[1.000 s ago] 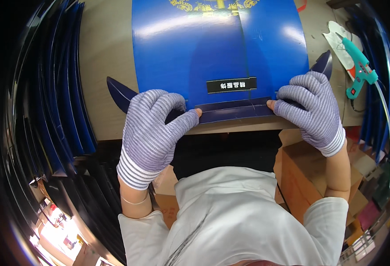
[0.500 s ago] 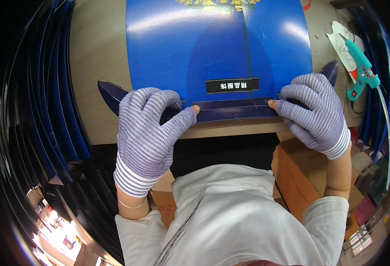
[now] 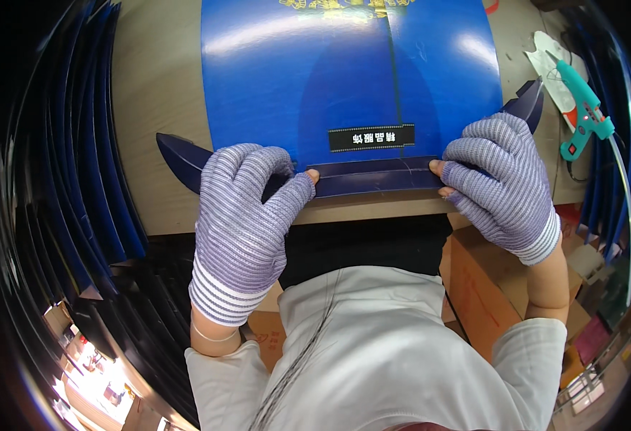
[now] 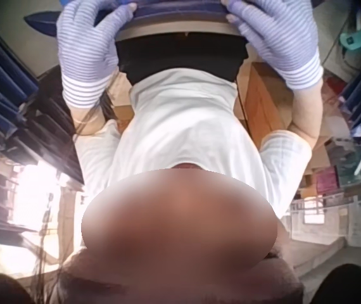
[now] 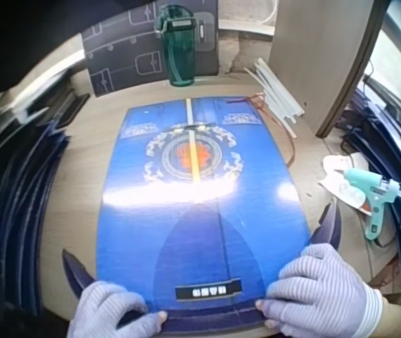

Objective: The person uses a hot glue gun to attach black plastic pieces to a blue decorative board. They apply glue to the edges of the plastic parts and press them onto the board, repeating the process for multiple pieces.

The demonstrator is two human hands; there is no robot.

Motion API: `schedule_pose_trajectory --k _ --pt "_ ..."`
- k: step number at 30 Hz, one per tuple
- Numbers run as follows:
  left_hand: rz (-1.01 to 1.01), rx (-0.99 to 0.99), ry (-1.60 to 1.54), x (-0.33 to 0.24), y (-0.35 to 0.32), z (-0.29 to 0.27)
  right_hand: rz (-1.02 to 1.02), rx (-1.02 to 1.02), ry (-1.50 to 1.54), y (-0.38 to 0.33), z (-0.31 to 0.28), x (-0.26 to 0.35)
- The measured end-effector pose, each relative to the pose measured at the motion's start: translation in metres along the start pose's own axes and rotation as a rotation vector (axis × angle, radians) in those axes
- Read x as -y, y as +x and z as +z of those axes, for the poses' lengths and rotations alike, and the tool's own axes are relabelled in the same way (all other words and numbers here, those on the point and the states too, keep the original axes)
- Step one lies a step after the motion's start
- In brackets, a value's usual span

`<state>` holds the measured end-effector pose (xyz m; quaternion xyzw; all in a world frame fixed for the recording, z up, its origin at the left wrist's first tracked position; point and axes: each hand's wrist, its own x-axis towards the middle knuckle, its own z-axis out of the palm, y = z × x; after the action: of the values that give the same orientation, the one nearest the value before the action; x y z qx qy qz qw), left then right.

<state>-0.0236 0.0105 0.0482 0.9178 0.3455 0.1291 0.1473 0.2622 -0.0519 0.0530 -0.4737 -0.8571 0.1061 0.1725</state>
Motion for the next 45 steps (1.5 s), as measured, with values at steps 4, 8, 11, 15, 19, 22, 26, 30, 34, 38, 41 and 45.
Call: schedule_pose_trajectory --k 4,8,11,15,19,22,26,30,34,38,41,45 --pt "-0.005 -0.04 -0.021 -0.001 -0.001 0.002 0.015 -0.015 0.017 -0.001 0.0 0.0" --pt "-0.014 -0.039 -0.001 -0.003 -0.002 0.004 0.024 -0.03 0.011 -0.002 0.001 0.001" --pt "-0.027 -0.002 0.014 -0.005 0.0 0.003 0.051 0.012 0.012 0.001 -0.003 0.002" --pt "-0.023 0.008 0.035 -0.006 0.001 0.001 0.048 0.029 0.003 0.005 -0.005 0.005" --pt "-0.048 0.01 -0.025 -0.011 0.006 -0.005 0.026 0.048 -0.03 0.006 -0.008 0.003" --pt "-0.013 0.0 0.002 -0.008 0.004 0.0 0.009 0.037 -0.037 0.004 0.001 0.012" --pt "-0.039 0.001 0.017 -0.011 0.004 0.001 -0.026 -0.003 -0.039 0.013 0.025 0.018" --pt "-0.061 0.035 0.022 -0.012 0.009 -0.004 -0.119 -0.073 0.078 0.052 0.038 0.032" --pt "-0.078 0.037 0.024 -0.012 0.006 -0.001 -0.075 -0.061 -0.051 0.03 0.022 0.018" --pt "-0.073 0.039 0.02 -0.015 0.01 -0.002 0.028 0.006 -0.143 -0.004 -0.005 -0.002" --pt "-0.071 0.023 0.023 -0.012 0.006 -0.001 0.029 0.009 -0.104 0.001 -0.007 0.0" --pt "-0.061 -0.008 -0.044 -0.008 0.007 -0.001 -0.03 -0.056 -0.078 0.012 0.006 0.008"
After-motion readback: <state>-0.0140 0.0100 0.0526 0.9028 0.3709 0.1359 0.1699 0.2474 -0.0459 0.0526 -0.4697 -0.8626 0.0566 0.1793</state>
